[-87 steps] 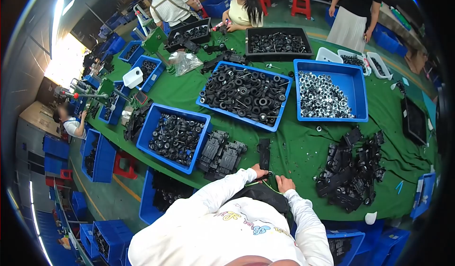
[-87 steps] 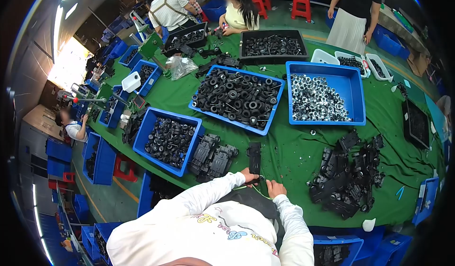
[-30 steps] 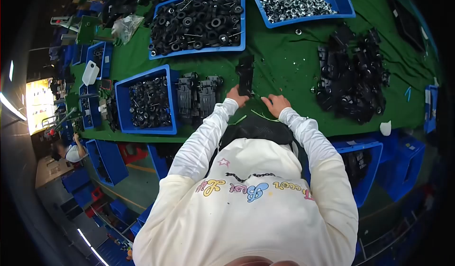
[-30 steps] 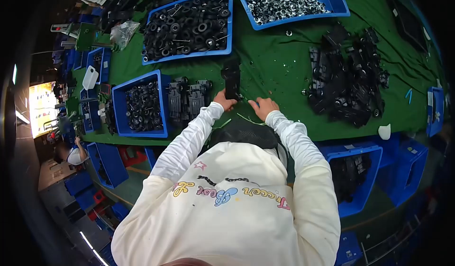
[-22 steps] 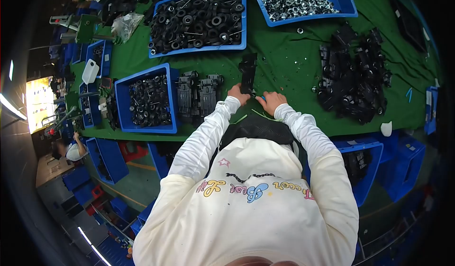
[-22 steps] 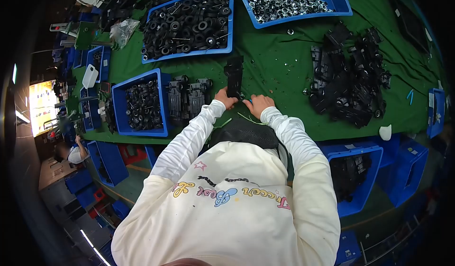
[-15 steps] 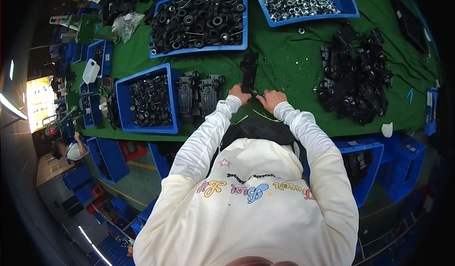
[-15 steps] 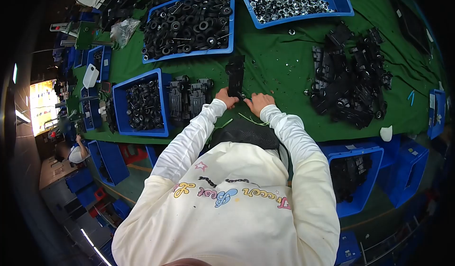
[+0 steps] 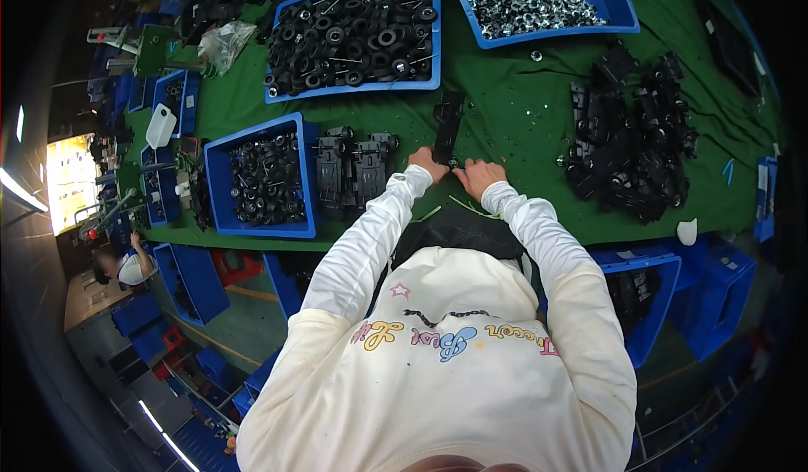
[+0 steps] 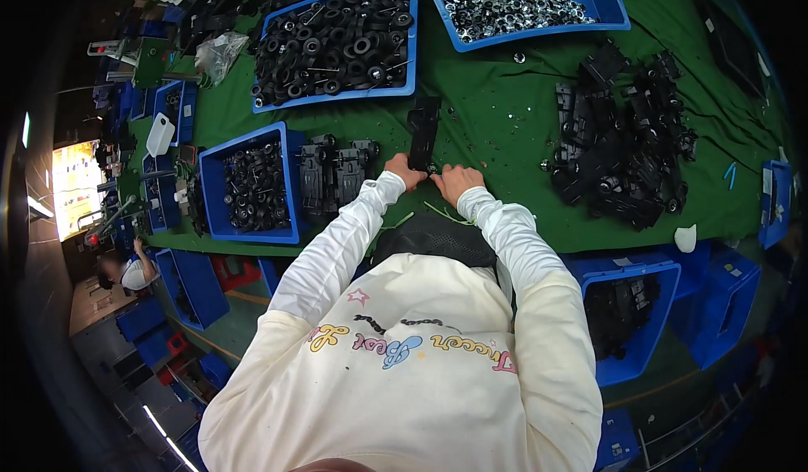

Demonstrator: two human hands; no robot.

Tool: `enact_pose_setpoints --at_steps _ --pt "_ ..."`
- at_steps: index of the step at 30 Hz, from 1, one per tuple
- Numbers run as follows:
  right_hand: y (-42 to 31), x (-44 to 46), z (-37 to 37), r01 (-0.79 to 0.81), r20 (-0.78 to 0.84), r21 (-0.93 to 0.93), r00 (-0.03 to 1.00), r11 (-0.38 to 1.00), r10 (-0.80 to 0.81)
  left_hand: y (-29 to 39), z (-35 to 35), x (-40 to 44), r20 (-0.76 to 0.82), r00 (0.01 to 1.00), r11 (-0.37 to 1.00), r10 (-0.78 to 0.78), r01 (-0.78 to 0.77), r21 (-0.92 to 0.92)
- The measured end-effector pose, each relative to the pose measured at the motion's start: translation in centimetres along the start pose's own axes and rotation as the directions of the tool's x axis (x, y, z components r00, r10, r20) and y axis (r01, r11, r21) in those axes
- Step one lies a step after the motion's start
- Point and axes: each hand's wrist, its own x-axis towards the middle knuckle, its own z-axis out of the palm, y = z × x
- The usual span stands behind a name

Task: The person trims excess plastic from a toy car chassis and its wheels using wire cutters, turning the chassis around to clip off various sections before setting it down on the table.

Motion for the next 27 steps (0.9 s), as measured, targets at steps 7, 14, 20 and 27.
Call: enact_pose_setpoints --at_steps 7,14,20,27 --pt "-1.1 0.4 0.5 -0.130 0.041 0.083 0.991 0.988 0.127 1.1 0.5 -0.2 -0.102 0.993 0.996 -0.062 0.068 0.057" --pt "-1.1 1.3 0.8 -0.231 0.134 0.127 0.967 0.964 0.215 3.0 1.5 -2.4 -0.219 0.973 0.988 0.067 -0.035 0.148" --pt "-1.4 1.5 0.7 -0.320 0.211 0.178 0.936 0.931 0.282 2.8 2.3 -3.0 -0.311 0.945 0.993 0.100 -0.074 0.095" --pt "-1.8 1.3 0.1 -0.394 0.239 0.311 0.913 0.865 0.330 1.6 2.5 -2.8 -0.375 0.925 0.996 0.066 -0.086 -0.038"
